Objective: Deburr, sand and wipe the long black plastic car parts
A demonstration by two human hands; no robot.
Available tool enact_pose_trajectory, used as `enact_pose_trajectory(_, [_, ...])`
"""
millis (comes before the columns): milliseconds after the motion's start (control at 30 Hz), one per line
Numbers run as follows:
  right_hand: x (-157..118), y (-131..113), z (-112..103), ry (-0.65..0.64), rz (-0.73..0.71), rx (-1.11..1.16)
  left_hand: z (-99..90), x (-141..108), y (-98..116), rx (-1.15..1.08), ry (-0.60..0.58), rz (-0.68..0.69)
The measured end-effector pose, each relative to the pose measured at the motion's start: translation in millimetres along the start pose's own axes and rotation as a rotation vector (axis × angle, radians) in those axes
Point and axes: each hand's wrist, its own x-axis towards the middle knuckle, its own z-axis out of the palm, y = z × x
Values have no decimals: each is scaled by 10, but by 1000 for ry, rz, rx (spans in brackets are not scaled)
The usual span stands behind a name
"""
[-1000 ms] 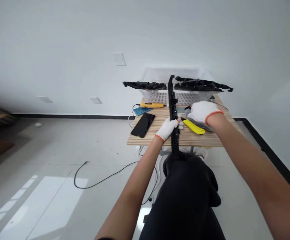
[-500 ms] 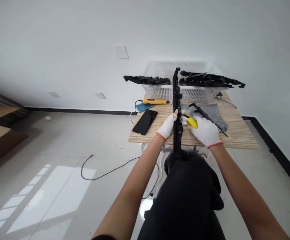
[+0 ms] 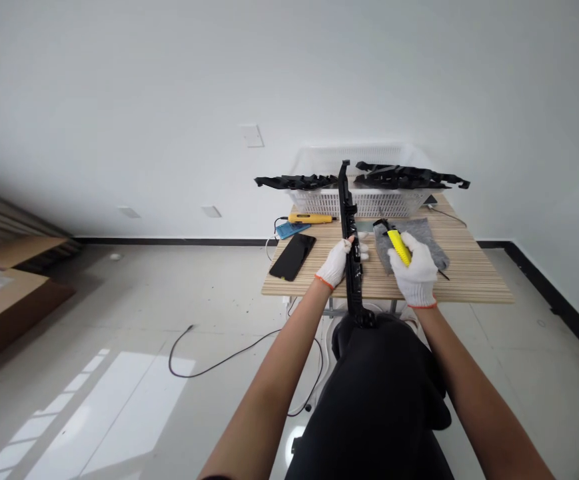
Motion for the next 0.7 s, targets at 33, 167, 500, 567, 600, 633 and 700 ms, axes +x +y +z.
enact_pose_trajectory(33, [-18, 31, 10, 59, -4, 78, -3, 0, 2, -13, 0, 10])
enact_pose_trajectory(167, [7, 114, 49, 70, 83, 386, -9, 47, 32, -93, 51, 26])
enact_pose_trajectory(500, [357, 57, 109, -171, 610, 971, 221, 226, 351, -264, 113, 33])
enact_pose_trajectory(567, [359, 68, 112, -184, 670, 979, 266, 222, 428, -340, 67, 18])
enact_pose_trajectory(600, [359, 74, 109, -189, 689, 985, 280, 220, 458, -383, 39, 2])
enact_pose_trajectory(633, [361, 79, 105, -189, 703, 993, 288, 218, 480, -425, 12, -14])
enact_pose_trajectory(700, [370, 83, 98, -183, 727, 1003, 289, 219, 499, -494, -13, -39])
